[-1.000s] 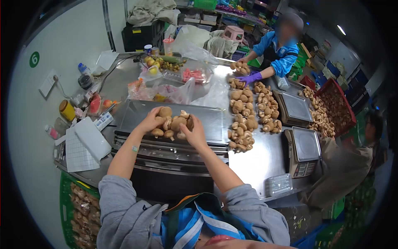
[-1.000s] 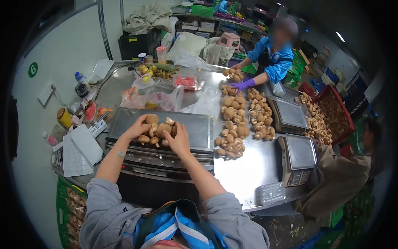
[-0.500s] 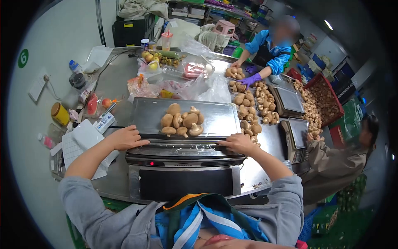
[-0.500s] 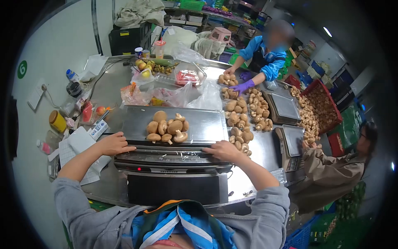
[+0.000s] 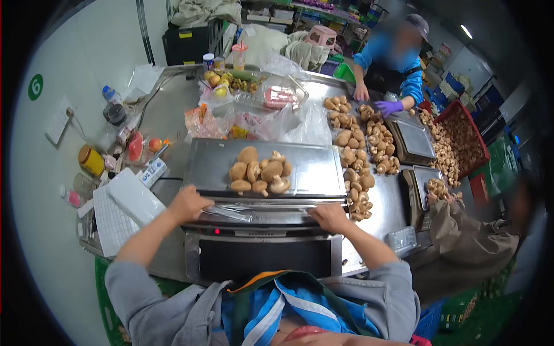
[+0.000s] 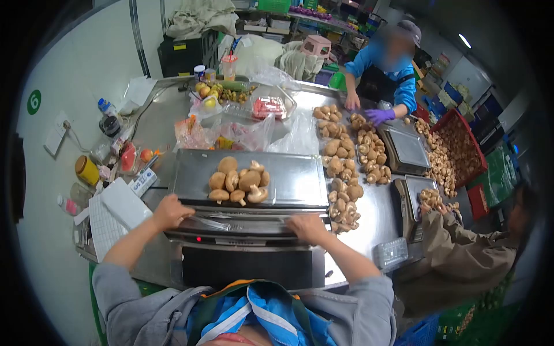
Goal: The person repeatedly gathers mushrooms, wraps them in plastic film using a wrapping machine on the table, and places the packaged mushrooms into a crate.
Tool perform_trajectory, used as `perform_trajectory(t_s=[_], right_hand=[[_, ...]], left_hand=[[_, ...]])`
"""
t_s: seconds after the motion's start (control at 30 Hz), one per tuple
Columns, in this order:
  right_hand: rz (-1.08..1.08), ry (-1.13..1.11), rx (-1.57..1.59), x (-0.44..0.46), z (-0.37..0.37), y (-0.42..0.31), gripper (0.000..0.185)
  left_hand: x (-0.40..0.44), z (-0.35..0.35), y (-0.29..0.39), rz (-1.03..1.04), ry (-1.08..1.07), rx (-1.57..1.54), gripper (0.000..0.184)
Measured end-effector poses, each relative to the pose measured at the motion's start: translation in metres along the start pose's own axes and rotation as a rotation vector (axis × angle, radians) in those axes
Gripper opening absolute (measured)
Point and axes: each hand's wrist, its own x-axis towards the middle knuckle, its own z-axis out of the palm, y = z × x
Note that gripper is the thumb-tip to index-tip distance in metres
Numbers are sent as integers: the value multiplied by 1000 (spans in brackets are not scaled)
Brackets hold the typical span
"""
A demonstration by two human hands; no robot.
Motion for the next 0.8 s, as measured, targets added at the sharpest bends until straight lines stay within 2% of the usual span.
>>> perform_trajectory(t_s=[0.03, 0.1, 0.13, 0.17, 0.2, 0.23, 0.27, 0.33, 0.37, 0.4, 0.43, 0.47, 0.5, 0.53, 0.57, 0.6, 0.63, 0.7, 0.73, 0.77, 0.8], right_hand=[[-2, 50, -108, -12, -9, -12, 9], [491, -98, 607, -28, -36, -37, 12], [533, 70, 778, -18, -50, -33, 10], [327, 424, 1199, 10, -65, -20, 6], [457, 582, 1204, 39, -86, -17, 8], [350, 701, 981, 66, -97, 2, 16], [441, 821, 1091, 105, -104, 3, 19], [521, 866, 1247, 173, -79, 31, 22], [518, 784, 1286, 186, -34, 71, 22], [579, 600, 962, 186, 13, 99, 21], [625, 417, 637, 184, 44, 111, 20], [456, 246, 487, 174, 55, 100, 18], [288, 78, 336, 166, 63, 91, 16], [286, 83, 334, 167, 64, 89, 16], [133, 203, 174, 166, 64, 88, 16], [-15, 307, 18, 158, 65, 83, 17], [-3, 294, 23, 148, 66, 77, 17], [241, 99, 505, 141, 59, 69, 17], [436, 80, 611, 132, 53, 59, 19], [434, 86, 607, 124, 57, 55, 19], [508, 137, 785, 115, 61, 51, 21]], left_hand=[[-6, -4, 11, -203, 138, -90, 18], [-1, -15, 40, -584, 441, -608, 4], [18, -41, 43, -728, 475, -719, 9], [35, -60, 37, -705, 607, -1207, 12], [58, -73, 22, -661, 723, -1700, 15], [90, -72, 3, -674, 949, -1531, 15], [123, -65, -16, -669, 1165, -1341, 15], [176, -37, -52, -863, 1227, -1209, 14], [175, -6, -66, -915, 923, -881, 14], [170, 30, -86, -933, 621, -552, 15], [155, 79, -100, -812, 402, -490, 14], [139, 111, -105, -689, 184, -422, 13], [134, 113, -104, -686, 189, -418, 13], [132, 111, -103, -542, 261, -272, 15], [130, 111, -102, -398, 327, -133, 17], [126, 109, -98, -406, 323, -146, 17], [120, 103, -93, -425, 273, -267, 18], [118, 90, -91, -425, 224, -377, 19], [113, 86, -84, -483, 195, -454, 19], [109, 82, -78, -541, 168, -529, 19], [106, 78, -70, -564, 182, -566, 19]])
